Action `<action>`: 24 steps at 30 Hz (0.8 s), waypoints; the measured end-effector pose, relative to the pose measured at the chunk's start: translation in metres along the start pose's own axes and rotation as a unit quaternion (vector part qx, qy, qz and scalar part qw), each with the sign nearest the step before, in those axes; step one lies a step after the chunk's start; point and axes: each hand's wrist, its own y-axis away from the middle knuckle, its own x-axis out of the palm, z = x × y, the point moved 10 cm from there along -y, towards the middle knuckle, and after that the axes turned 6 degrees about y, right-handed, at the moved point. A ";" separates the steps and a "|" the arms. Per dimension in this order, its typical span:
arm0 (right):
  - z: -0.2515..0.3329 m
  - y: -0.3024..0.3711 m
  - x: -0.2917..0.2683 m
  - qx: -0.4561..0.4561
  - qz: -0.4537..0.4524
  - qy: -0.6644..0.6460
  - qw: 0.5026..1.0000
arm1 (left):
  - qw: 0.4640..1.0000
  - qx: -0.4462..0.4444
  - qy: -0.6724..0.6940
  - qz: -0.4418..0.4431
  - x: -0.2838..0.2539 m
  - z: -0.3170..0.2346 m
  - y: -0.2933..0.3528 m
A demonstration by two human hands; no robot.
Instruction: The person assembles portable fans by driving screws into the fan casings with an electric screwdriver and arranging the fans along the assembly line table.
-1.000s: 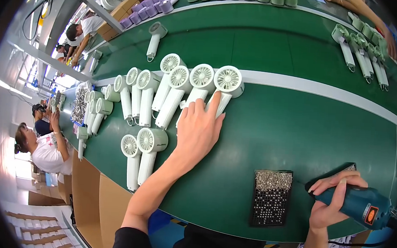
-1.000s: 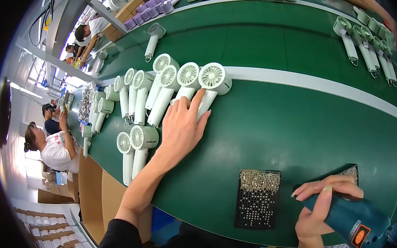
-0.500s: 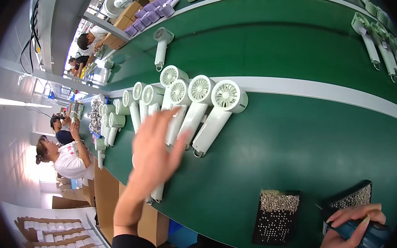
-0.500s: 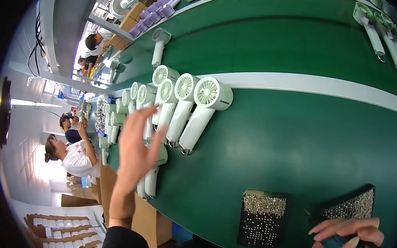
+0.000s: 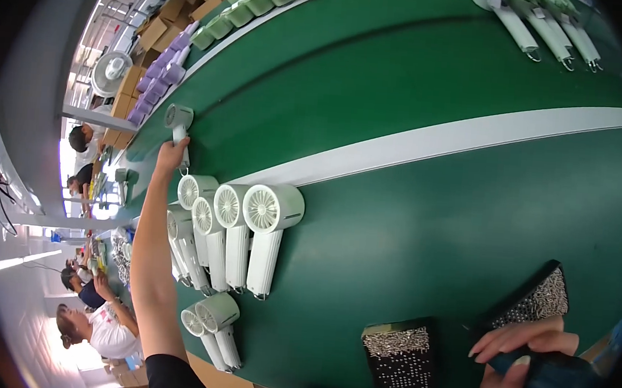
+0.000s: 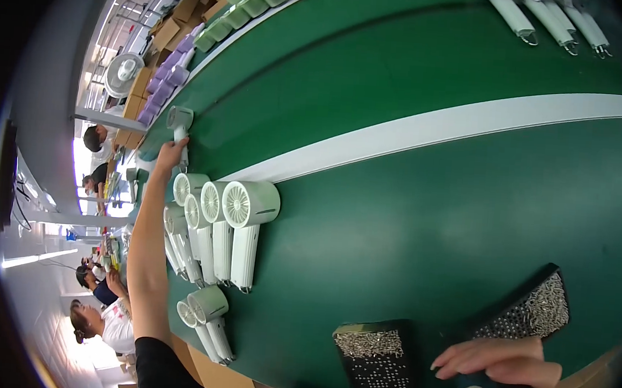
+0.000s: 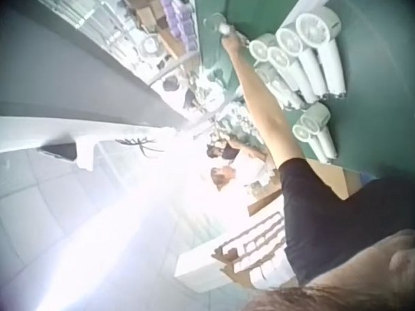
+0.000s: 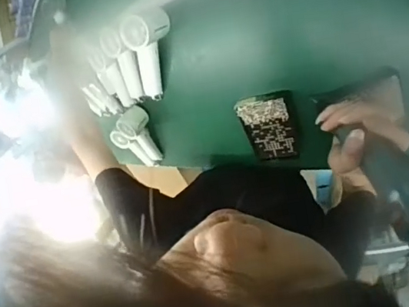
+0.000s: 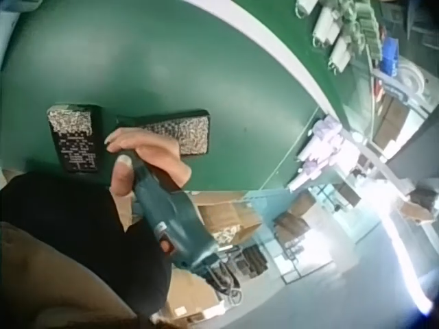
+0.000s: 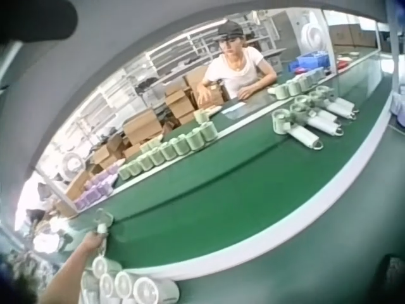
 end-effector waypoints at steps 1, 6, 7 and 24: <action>0.000 0.002 0.000 -0.006 0.001 -0.002 1.000 | 0.998 -0.043 0.047 0.023 -0.002 0.012 0.000; -0.002 0.011 0.012 -0.022 0.058 0.004 0.998 | 0.936 -0.010 0.351 0.025 -0.011 -0.087 0.082; -0.003 0.013 0.014 -0.032 0.073 -0.007 0.997 | 0.920 0.025 0.391 0.018 -0.028 -0.109 0.106; 0.077 0.058 0.055 -0.131 0.107 -0.132 0.977 | 0.661 0.033 0.682 0.309 0.076 -0.163 0.494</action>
